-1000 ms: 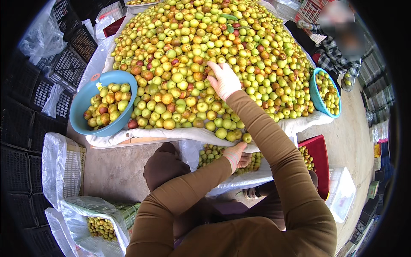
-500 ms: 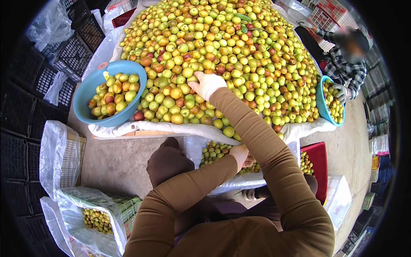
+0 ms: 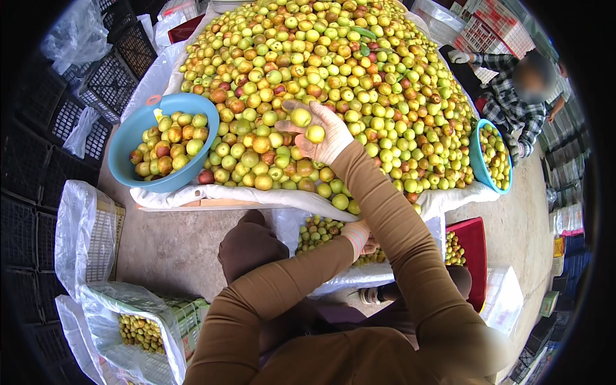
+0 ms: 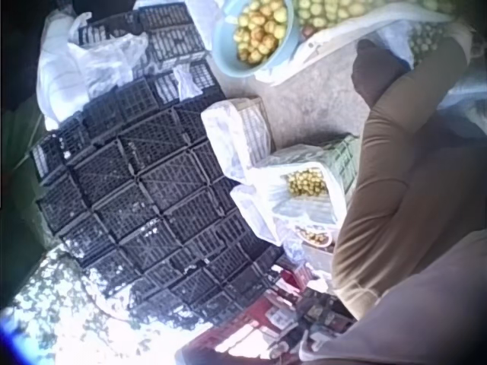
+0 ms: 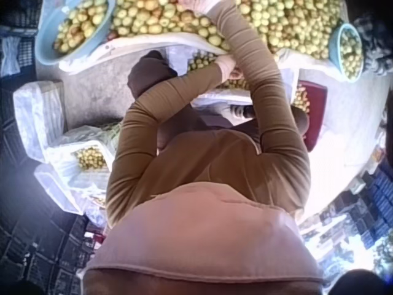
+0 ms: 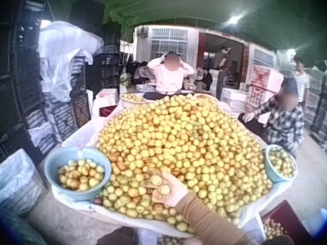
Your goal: The person sorts small round fruits from a large pile on a table into a white plastic bin below. They handle the fruits by hand, picking them up and placing them into the bin repeatedly.
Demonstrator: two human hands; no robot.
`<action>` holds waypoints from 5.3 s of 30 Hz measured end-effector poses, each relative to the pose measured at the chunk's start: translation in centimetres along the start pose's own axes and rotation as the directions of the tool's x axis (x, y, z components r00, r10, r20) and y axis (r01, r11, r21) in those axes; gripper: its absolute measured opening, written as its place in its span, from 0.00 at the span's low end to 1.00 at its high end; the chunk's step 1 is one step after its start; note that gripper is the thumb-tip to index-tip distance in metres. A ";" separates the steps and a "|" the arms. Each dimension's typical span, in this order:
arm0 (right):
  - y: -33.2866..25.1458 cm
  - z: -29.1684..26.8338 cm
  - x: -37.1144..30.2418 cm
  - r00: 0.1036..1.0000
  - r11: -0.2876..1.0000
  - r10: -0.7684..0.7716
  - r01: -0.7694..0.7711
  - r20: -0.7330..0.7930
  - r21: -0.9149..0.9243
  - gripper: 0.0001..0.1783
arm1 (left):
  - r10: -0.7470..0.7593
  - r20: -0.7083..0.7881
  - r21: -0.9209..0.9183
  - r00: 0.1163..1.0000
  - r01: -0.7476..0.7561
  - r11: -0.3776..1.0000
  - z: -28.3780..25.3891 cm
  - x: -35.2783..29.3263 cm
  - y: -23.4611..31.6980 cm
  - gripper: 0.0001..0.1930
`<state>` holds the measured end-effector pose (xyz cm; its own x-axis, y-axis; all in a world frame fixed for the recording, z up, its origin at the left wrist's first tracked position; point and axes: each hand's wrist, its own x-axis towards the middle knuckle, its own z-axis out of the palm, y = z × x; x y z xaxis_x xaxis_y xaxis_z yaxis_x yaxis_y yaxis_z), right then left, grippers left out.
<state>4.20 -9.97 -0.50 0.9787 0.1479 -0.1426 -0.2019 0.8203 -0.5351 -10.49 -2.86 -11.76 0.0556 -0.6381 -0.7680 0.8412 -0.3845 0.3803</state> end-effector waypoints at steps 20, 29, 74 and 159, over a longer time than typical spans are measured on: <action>7.1 13.8 8.8 0.975 0.401 -0.205 0.162 0.084 -0.902 0.31 | 0.048 0.282 -0.393 0.958 0.070 0.917 0.9 -0.5 0.6 0.17; -4.3 -3.1 3.1 0.712 -0.652 -0.633 -0.279 0.304 -0.705 0.24 | 0.007 0.051 -0.199 0.999 0.003 0.980 0.2 -0.9 0.2 0.13; 12.1 14.9 21.6 0.857 -0.494 0.097 0.483 0.506 -0.723 0.19 | 0.023 0.510 -0.369 0.860 0.195 0.909 4.2 5.2 -2.0 0.15; -1.5 -2.6 -3.6 0.786 -0.085 -0.596 -0.264 -0.164 -0.961 0.25 | 0.052 0.106 -0.202 0.993 -0.030 0.979 -1.5 -0.2 -1.1 0.19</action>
<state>0.88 -13.16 -1.37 0.8836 -0.4629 0.0706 -0.2777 -0.6395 -0.7169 -10.60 -1.27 -12.82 0.0422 -0.7242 -0.6883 0.9304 -0.2226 0.2912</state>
